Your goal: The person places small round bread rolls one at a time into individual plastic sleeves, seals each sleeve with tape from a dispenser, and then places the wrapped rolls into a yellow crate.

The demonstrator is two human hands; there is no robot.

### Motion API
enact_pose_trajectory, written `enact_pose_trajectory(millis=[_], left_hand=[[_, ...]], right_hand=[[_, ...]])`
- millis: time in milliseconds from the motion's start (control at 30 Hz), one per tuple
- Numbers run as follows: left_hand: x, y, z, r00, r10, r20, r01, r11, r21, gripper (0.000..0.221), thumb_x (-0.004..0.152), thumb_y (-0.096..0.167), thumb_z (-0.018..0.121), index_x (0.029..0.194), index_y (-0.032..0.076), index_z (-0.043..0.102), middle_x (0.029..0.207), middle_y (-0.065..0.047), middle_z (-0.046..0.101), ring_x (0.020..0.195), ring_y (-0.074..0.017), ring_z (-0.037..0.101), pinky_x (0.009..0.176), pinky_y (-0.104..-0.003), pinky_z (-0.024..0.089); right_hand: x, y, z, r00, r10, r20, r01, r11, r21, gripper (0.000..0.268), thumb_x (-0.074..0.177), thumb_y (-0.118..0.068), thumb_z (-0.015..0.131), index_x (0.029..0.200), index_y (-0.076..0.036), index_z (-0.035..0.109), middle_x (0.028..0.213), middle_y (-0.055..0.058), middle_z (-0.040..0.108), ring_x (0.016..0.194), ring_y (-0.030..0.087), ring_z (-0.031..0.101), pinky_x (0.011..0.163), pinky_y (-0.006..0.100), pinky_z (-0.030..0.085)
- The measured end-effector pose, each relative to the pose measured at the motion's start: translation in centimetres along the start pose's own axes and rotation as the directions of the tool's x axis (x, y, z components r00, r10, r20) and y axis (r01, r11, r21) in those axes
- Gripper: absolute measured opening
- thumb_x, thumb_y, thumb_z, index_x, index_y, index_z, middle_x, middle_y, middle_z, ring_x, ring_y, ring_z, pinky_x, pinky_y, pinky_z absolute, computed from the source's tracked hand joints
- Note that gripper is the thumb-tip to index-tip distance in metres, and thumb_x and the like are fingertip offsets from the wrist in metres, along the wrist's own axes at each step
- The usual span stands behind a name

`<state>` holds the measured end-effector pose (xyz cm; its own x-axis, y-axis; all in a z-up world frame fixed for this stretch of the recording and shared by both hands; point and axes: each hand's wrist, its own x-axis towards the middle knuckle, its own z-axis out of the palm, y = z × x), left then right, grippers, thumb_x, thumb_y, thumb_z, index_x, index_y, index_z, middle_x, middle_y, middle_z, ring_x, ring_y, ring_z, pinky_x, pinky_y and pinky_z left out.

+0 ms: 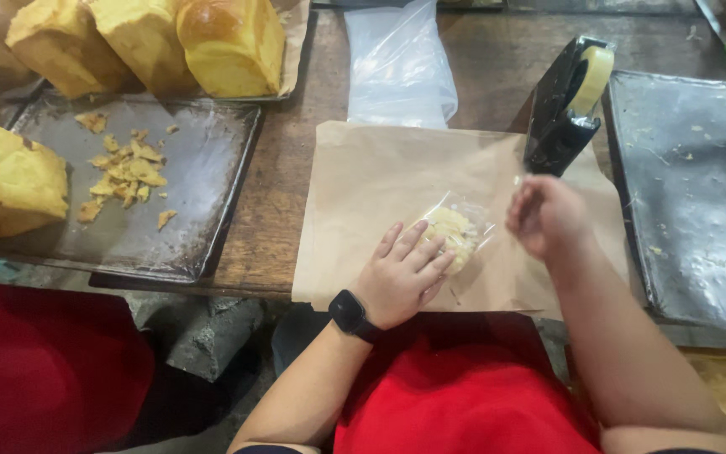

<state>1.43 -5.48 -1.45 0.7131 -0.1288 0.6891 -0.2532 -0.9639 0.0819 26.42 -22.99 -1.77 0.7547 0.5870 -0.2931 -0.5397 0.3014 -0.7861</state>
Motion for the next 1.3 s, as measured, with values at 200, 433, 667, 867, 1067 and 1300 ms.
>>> enact_pose_trajectory(millis=[200, 433, 667, 867, 1067, 1300], left_hand=[[-0.1, 0.0, 0.0, 1.0, -0.009, 0.023, 0.009, 1.0, -0.023, 0.036, 0.097, 0.029, 0.069, 0.13, 0.015, 0.068, 0.136, -0.009, 0.066, 0.139, -0.0348, 0.054, 0.121, -0.054, 0.035], [0.0, 0.0, -0.4, 0.999, -0.006, 0.037, 0.007, 1.0, -0.021, 0.039, 0.094, 0.029, 0.069, 0.131, 0.015, 0.068, 0.138, -0.009, 0.064, 0.139, -0.0348, 0.053, 0.121, -0.055, 0.035], [-0.1, 0.0, -0.4, 0.999, -0.018, 0.045, 0.02, 0.999, -0.036, 0.04, 0.094, 0.032, 0.07, 0.131, 0.016, 0.068, 0.136, -0.008, 0.066, 0.141, -0.0335, 0.054, 0.121, -0.054, 0.035], [0.2, 0.0, -1.4, 0.997, -0.054, 0.051, 0.064, 0.976, -0.21, 0.052, 0.089, 0.046, 0.074, 0.128, 0.012, 0.068, 0.133, -0.011, 0.068, 0.133, -0.0351, 0.056, 0.118, -0.052, 0.037], [1.4, -0.2, -1.8, 0.765, -0.618, 0.179, 0.59, 0.563, -0.579, 0.043, 0.098, 0.033, 0.062, 0.13, 0.006, 0.069, 0.117, -0.017, 0.075, 0.107, -0.0303, 0.076, 0.093, -0.037, 0.061], [4.8, -2.4, 0.5, 0.481, -0.622, 0.618, 0.844, 0.138, -0.518, 0.056, 0.083, 0.017, 0.074, 0.134, 0.0, 0.062, 0.111, -0.022, 0.076, 0.092, -0.025, 0.075, 0.075, -0.036, 0.062]], right_hand=[[-5.9, 1.9, 1.5, 0.979, 0.01, 0.206, 0.09, 0.877, -0.472, 0.025, 0.091, -0.014, 0.058, 0.069, -0.002, 0.06, 0.063, 0.009, 0.059, 0.055, 0.02, 0.051, 0.053, 0.034, 0.041], [-4.7, 2.9, 1.9, 0.987, 0.154, -0.051, -0.102, 0.342, -0.934, 0.025, 0.088, -0.022, 0.07, 0.087, 0.001, 0.079, 0.068, 0.005, 0.067, 0.059, 0.014, 0.057, 0.056, 0.031, 0.046], [-7.8, 2.1, 1.3, 0.996, -0.058, -0.063, -0.048, 0.233, -0.971, 0.022, 0.087, -0.02, 0.074, 0.094, 0.0, 0.076, 0.075, 0.011, 0.073, 0.064, 0.02, 0.064, 0.061, 0.037, 0.053], [-9.6, 3.8, 1.5, 0.758, -0.221, 0.613, 0.633, 0.026, -0.773, 0.027, 0.083, -0.013, 0.068, 0.106, -0.003, 0.075, 0.083, 0.008, 0.071, 0.071, 0.013, 0.065, 0.064, 0.03, 0.053], [-7.7, 4.4, 0.0, 0.992, -0.116, 0.05, 0.098, 0.455, -0.885, 0.023, 0.095, -0.013, 0.066, 0.112, 0.0, 0.074, 0.086, 0.011, 0.072, 0.07, 0.015, 0.064, 0.064, 0.032, 0.053], [-6.3, 6.9, 2.3, 0.981, -0.145, 0.128, 0.193, 0.722, -0.665, 0.048, 0.093, -0.014, 0.069, 0.137, -0.002, 0.053, 0.108, 0.01, 0.07, 0.092, 0.015, 0.069, 0.075, 0.03, 0.058]])
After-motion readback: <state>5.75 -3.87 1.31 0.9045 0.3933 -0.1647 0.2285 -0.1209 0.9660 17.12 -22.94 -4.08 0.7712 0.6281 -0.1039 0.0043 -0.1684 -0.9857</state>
